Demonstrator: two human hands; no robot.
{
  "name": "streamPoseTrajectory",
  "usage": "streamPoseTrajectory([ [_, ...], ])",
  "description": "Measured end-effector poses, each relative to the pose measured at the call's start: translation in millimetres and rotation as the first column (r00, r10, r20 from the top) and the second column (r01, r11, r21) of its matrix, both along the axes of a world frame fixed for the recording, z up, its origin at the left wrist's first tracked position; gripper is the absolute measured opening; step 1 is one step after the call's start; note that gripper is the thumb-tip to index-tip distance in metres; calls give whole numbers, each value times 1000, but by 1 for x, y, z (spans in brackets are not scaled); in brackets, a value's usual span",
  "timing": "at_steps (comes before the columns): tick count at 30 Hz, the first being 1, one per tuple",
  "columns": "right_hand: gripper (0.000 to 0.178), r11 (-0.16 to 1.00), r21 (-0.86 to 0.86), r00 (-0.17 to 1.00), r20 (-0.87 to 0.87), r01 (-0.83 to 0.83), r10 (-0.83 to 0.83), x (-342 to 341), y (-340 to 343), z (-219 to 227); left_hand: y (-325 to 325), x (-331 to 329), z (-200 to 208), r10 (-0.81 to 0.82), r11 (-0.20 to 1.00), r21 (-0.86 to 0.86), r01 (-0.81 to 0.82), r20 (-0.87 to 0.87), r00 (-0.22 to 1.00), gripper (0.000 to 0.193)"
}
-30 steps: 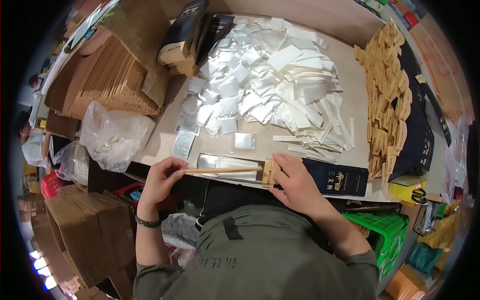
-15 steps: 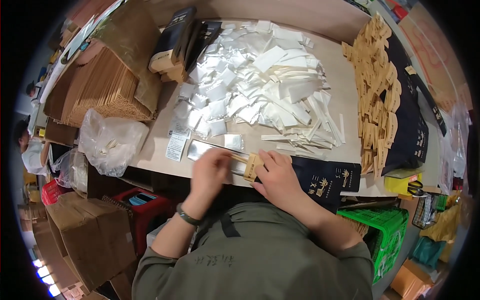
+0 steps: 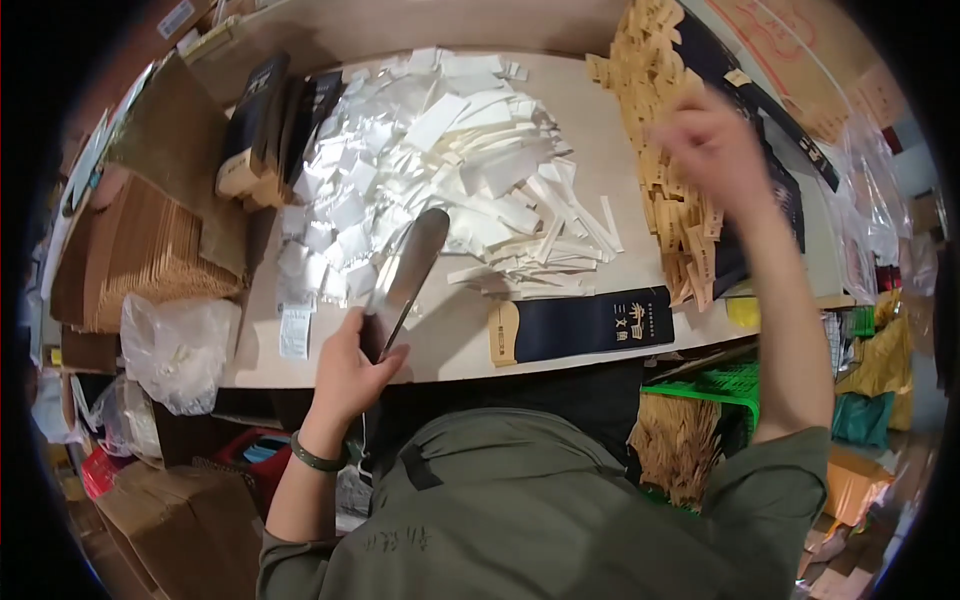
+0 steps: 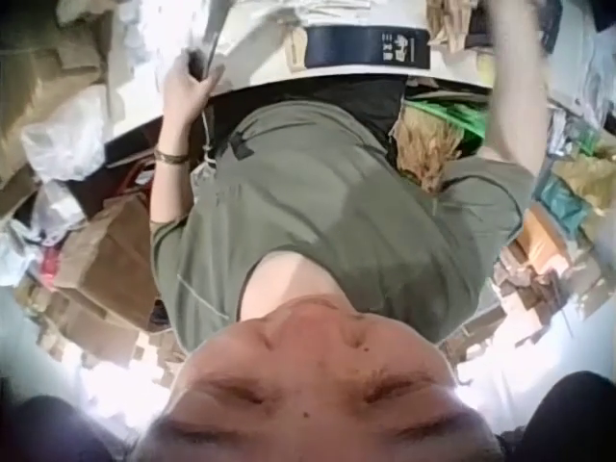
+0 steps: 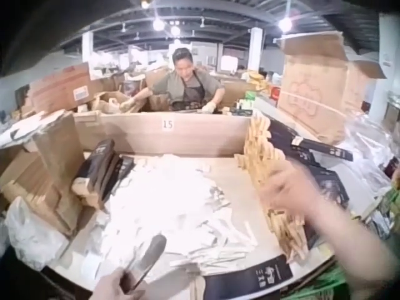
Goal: Packaging small white paper-sleeved products into black and gold boxes using a metal scoop at a factory workstation.
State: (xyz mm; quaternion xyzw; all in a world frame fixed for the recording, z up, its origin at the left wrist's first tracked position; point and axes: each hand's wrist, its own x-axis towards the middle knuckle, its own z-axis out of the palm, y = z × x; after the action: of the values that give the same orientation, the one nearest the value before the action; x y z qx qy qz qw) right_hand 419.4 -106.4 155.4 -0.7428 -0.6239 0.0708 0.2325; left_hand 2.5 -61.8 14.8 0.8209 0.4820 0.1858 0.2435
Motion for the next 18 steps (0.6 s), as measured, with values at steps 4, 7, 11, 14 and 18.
streamPoseTrajectory([
  [4, 33, 980, 8, 966, 175, -196, 192, -24, -51, -67, -30, 8, -2, -141, 720, -622, 308, 304, 942, 44],
  [7, 43, 827, -48, 790, -329, -561, 517, -102, -81, -162, -52, 47, -15, -353, 704, -360, 612, 571, 741, 57],
  [11, 37, 880, 34, 877, -64, -475, 476, -140, -62, -172, -44, 50, 11, -358, 593, -549, 589, 475, 804, 51],
  [14, 31, 959, -41, 960, 8, -280, 281, -162, -69, -145, -38, 21, -3, -72, 913, -403, 69, 7, 997, 48],
  [18, 32, 935, -347, 995, -83, -77, 52, -182, -55, -163, -29, -1, -18, -65, 994, -95, 57, -85, 994, 62],
])
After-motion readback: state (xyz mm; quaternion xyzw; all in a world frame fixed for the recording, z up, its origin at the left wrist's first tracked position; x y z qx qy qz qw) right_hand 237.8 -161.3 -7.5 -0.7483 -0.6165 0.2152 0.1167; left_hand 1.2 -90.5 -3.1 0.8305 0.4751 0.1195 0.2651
